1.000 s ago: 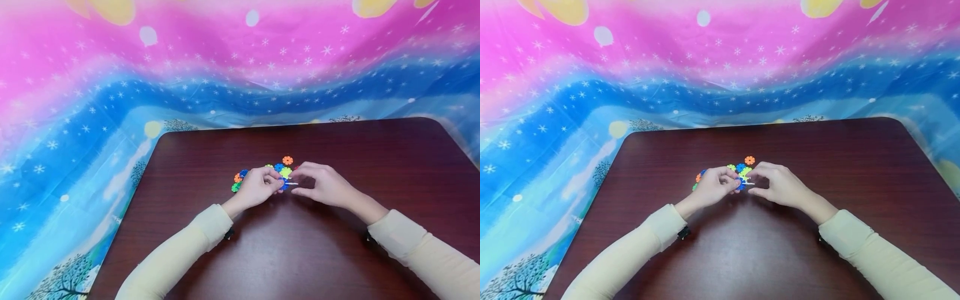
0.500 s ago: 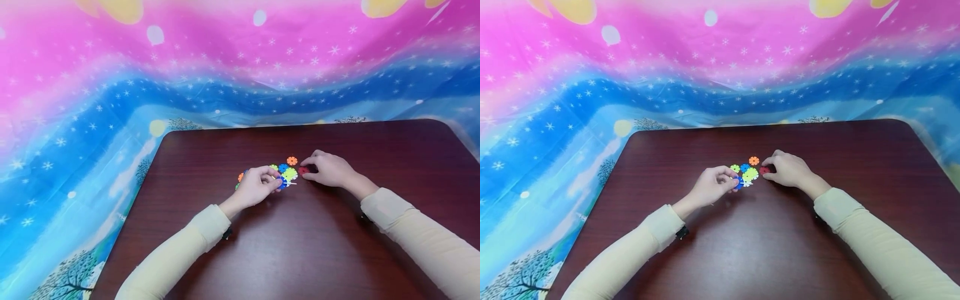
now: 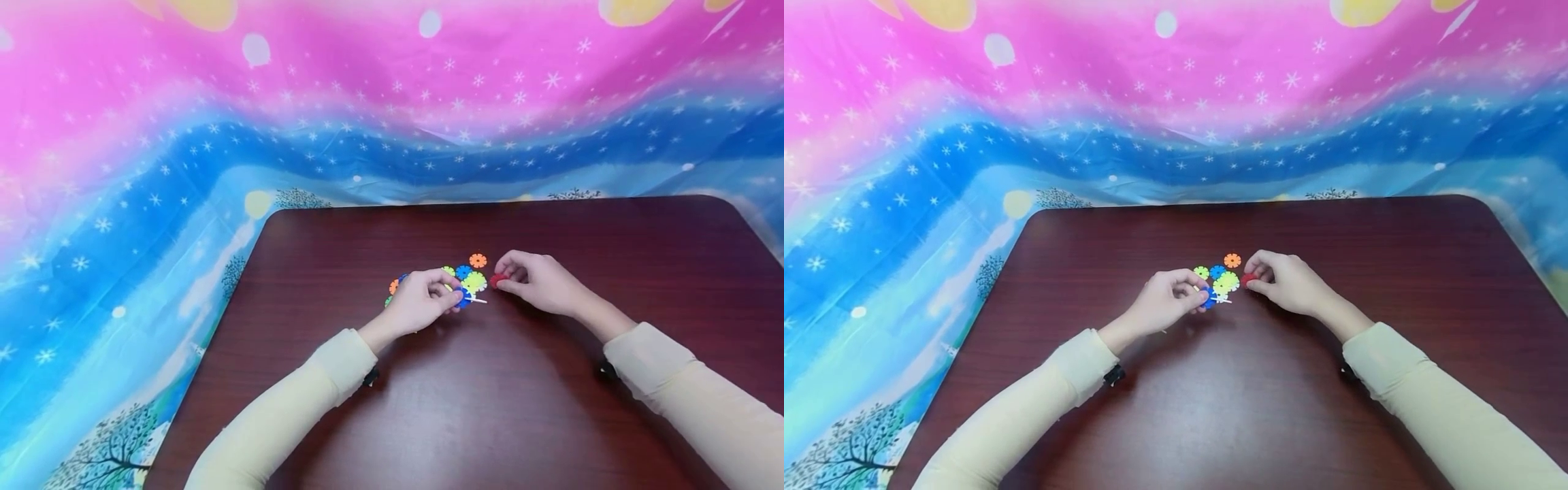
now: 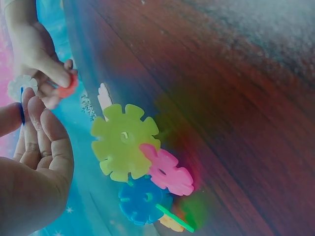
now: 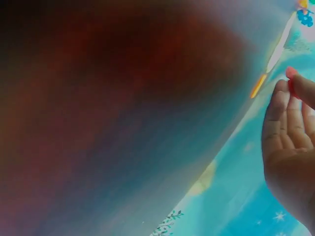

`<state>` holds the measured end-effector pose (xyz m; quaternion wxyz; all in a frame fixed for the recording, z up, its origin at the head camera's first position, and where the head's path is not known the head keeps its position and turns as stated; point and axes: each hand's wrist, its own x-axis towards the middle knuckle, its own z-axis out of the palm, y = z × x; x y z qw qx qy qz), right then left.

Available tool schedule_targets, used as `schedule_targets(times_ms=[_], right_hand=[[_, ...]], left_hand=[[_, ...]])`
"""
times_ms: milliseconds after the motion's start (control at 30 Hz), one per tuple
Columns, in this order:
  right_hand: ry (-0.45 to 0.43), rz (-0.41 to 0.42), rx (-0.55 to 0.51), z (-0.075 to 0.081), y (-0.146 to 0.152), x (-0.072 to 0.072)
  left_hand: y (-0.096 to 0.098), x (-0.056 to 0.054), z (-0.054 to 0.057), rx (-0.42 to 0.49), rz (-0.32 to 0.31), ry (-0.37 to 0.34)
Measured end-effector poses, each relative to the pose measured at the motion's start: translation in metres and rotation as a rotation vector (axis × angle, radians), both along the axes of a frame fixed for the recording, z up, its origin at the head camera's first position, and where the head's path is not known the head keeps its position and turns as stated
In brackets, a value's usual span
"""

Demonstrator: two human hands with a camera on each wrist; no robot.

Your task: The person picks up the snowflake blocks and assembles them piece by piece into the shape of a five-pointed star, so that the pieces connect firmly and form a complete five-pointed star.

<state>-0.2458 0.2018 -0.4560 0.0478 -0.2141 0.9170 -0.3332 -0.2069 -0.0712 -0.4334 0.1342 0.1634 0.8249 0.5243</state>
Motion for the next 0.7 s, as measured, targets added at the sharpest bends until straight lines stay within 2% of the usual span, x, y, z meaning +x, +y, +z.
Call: schedule_targets(times_ms=[200, 333, 467, 700], right_hand=[[0.136, 0.049, -0.112, 0.009, -0.006, 0.022], [0.230, 0.095, -0.165, 0.014, -0.012, 0.032], [0.311, 0.149, -0.206, 0.019, -0.016, 0.037], [0.370, 0.237, -0.249, 0.020, -0.017, 0.040]], left_hand=[[0.001, -0.001, 0.002, -0.006, -0.023, 0.018], [0.002, -0.001, 0.002, -0.002, -0.040, 0.030], [0.003, 0.000, 0.002, -0.003, -0.055, 0.042], [0.007, 0.001, 0.003, 0.014, -0.099, 0.033]])
